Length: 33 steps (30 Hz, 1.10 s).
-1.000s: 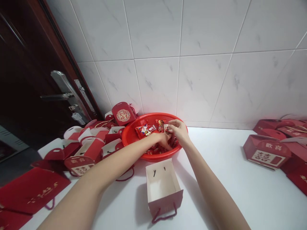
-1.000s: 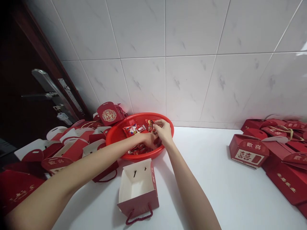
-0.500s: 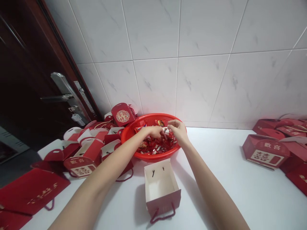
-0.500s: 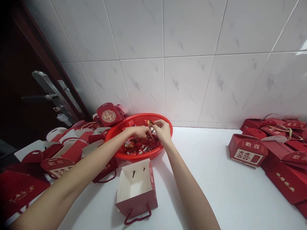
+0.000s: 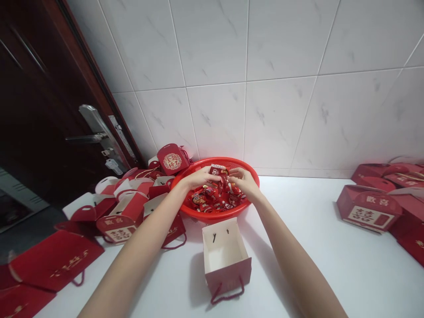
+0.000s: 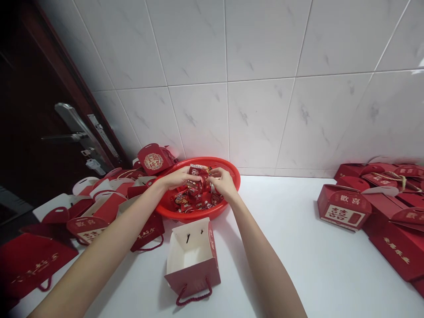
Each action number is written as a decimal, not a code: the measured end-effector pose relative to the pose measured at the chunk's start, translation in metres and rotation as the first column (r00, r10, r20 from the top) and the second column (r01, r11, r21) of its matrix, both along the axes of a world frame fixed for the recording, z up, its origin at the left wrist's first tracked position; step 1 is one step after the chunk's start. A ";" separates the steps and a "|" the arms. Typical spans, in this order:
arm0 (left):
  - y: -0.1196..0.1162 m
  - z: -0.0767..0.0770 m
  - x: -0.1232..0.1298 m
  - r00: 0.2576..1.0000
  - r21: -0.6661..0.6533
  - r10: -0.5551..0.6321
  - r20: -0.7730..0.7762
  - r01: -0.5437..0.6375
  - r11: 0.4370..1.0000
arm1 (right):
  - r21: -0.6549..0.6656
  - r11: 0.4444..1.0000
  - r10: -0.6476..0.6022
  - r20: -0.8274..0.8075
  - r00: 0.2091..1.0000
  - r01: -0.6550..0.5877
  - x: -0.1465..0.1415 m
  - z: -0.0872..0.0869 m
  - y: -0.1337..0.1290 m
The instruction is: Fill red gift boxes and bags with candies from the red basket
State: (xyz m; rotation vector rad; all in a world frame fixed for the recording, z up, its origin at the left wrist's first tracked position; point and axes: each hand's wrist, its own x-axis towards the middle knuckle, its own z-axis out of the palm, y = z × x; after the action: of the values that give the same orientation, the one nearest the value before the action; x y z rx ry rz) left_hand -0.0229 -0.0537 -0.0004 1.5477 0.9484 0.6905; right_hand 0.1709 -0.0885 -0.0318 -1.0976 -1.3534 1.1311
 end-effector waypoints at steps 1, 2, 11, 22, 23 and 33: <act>-0.001 0.000 0.002 0.999 0.005 0.002 0.036 -0.002 1.000 | -0.024 0.999 0.046 0.004 0.999 -0.045 0.000 0.000 0.000; -0.001 -0.001 0.005 0.998 0.011 0.006 0.068 -0.006 1.000 | -0.044 0.995 0.089 0.003 0.996 -0.089 0.000 0.000 0.000; -0.005 -0.005 0.018 0.988 0.077 0.103 0.114 -0.112 0.991 | 0.000 1.000 0.014 -0.071 0.997 -0.014 -0.001 -0.006 0.006; -0.002 -0.009 0.016 0.976 0.188 0.218 -0.003 -0.213 0.959 | 0.064 0.997 -0.025 -0.122 0.992 0.033 -0.002 -0.005 0.005; -0.002 -0.009 0.016 0.973 0.203 0.231 -0.019 -0.222 0.954 | 0.062 0.998 -0.023 -0.125 0.992 0.031 -0.002 -0.005 0.005; -0.009 -0.008 0.021 0.983 0.152 0.166 -0.076 -0.154 0.976 | 0.087 0.993 -0.064 -0.140 0.988 0.077 -0.005 -0.005 0.005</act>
State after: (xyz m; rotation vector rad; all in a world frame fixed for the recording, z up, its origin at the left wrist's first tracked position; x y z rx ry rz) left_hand -0.0018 -0.0622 -0.0085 1.6530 1.1188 0.8261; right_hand 0.1657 -0.0835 -0.0366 -0.9752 -1.2377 1.0620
